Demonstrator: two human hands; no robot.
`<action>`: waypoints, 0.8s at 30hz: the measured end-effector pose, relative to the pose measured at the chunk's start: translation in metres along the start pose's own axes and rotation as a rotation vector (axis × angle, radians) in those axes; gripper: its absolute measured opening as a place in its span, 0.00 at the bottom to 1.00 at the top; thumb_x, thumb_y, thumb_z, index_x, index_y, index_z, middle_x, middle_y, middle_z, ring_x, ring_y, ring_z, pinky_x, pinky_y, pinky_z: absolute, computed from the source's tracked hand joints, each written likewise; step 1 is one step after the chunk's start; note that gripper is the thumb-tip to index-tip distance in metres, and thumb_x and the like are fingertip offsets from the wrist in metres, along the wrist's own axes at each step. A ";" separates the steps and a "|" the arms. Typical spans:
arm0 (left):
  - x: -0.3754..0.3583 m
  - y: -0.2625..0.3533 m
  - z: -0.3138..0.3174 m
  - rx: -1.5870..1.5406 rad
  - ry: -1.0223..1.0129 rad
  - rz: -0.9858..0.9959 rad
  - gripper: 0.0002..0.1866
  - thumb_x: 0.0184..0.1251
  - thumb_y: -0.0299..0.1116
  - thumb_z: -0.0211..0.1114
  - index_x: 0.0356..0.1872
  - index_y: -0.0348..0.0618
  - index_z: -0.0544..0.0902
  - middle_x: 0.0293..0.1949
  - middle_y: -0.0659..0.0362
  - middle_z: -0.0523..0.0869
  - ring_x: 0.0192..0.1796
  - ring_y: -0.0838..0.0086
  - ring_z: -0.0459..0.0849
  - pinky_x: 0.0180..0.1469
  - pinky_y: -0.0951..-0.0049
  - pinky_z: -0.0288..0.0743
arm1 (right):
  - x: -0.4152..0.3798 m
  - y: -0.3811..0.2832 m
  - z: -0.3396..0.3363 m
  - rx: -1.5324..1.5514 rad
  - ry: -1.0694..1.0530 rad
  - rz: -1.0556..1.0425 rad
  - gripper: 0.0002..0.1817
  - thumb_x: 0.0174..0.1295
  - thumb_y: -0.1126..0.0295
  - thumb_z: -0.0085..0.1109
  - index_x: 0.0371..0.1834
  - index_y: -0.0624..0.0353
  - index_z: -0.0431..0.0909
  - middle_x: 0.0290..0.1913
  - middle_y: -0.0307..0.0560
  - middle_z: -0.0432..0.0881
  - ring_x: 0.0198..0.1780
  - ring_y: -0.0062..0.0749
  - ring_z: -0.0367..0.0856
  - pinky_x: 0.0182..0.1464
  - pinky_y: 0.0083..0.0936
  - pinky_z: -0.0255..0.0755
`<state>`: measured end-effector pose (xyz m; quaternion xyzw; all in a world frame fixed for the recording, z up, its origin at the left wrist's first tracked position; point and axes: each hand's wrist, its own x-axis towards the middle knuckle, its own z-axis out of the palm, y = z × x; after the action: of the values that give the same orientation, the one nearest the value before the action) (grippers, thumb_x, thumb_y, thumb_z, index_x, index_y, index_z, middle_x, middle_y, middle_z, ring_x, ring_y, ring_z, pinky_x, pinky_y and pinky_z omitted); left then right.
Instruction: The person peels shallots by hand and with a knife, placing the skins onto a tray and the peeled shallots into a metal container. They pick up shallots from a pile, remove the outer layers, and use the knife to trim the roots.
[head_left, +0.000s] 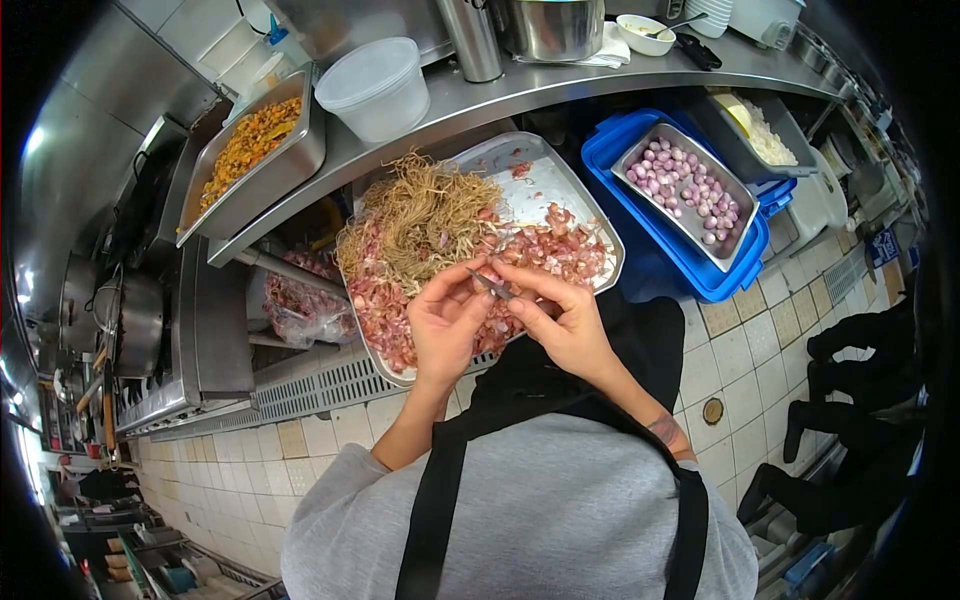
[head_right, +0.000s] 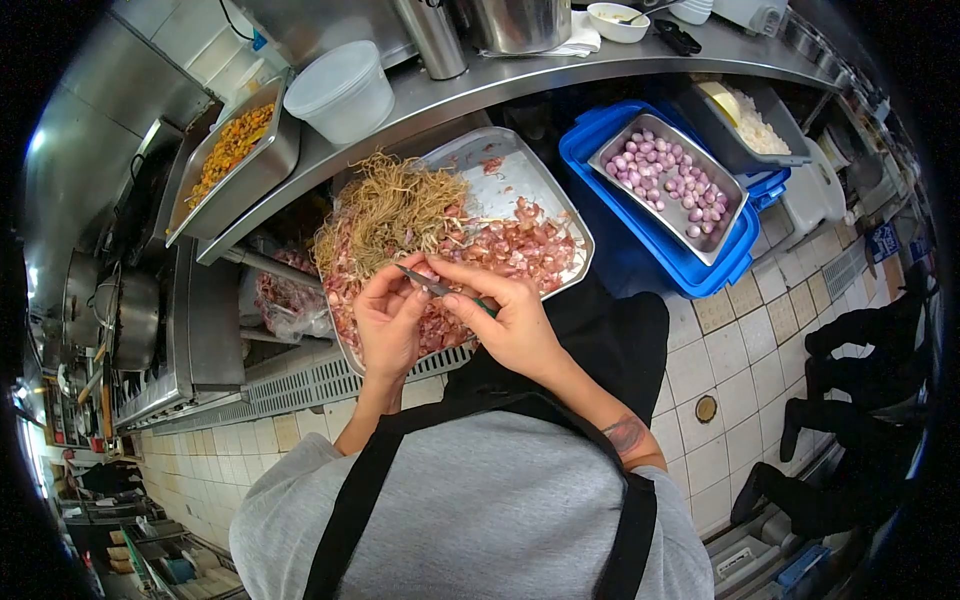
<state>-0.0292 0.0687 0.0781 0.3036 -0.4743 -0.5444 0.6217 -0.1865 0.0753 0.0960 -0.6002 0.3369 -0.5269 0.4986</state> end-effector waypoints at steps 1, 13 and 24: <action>0.000 -0.001 0.000 0.009 0.007 0.002 0.20 0.56 0.15 0.60 0.52 0.30 0.73 0.49 0.52 0.78 0.50 0.73 0.78 0.53 0.75 0.73 | 0.000 0.003 0.001 -0.022 0.011 -0.051 0.17 0.59 0.76 0.56 0.53 0.64 0.75 0.48 0.47 0.81 0.41 0.21 0.80 0.44 0.19 0.72; -0.004 0.003 0.005 -0.008 0.013 0.008 0.19 0.55 0.14 0.61 0.50 0.29 0.74 0.49 0.52 0.77 0.50 0.72 0.78 0.54 0.74 0.73 | -0.002 -0.001 -0.012 0.362 -0.100 0.330 0.19 0.60 0.75 0.55 0.57 0.60 0.73 0.26 0.32 0.75 0.22 0.11 0.64 0.26 0.13 0.63; -0.004 0.005 0.006 -0.018 -0.036 0.083 0.19 0.55 0.13 0.61 0.50 0.30 0.74 0.51 0.51 0.76 0.53 0.70 0.77 0.54 0.73 0.73 | -0.008 -0.005 0.000 -0.061 0.004 -0.046 0.18 0.59 0.75 0.56 0.54 0.63 0.74 0.42 0.49 0.83 0.35 0.18 0.78 0.40 0.17 0.71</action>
<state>-0.0326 0.0743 0.0840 0.2684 -0.4928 -0.5278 0.6376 -0.1885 0.0844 0.0985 -0.6218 0.3399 -0.5288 0.4671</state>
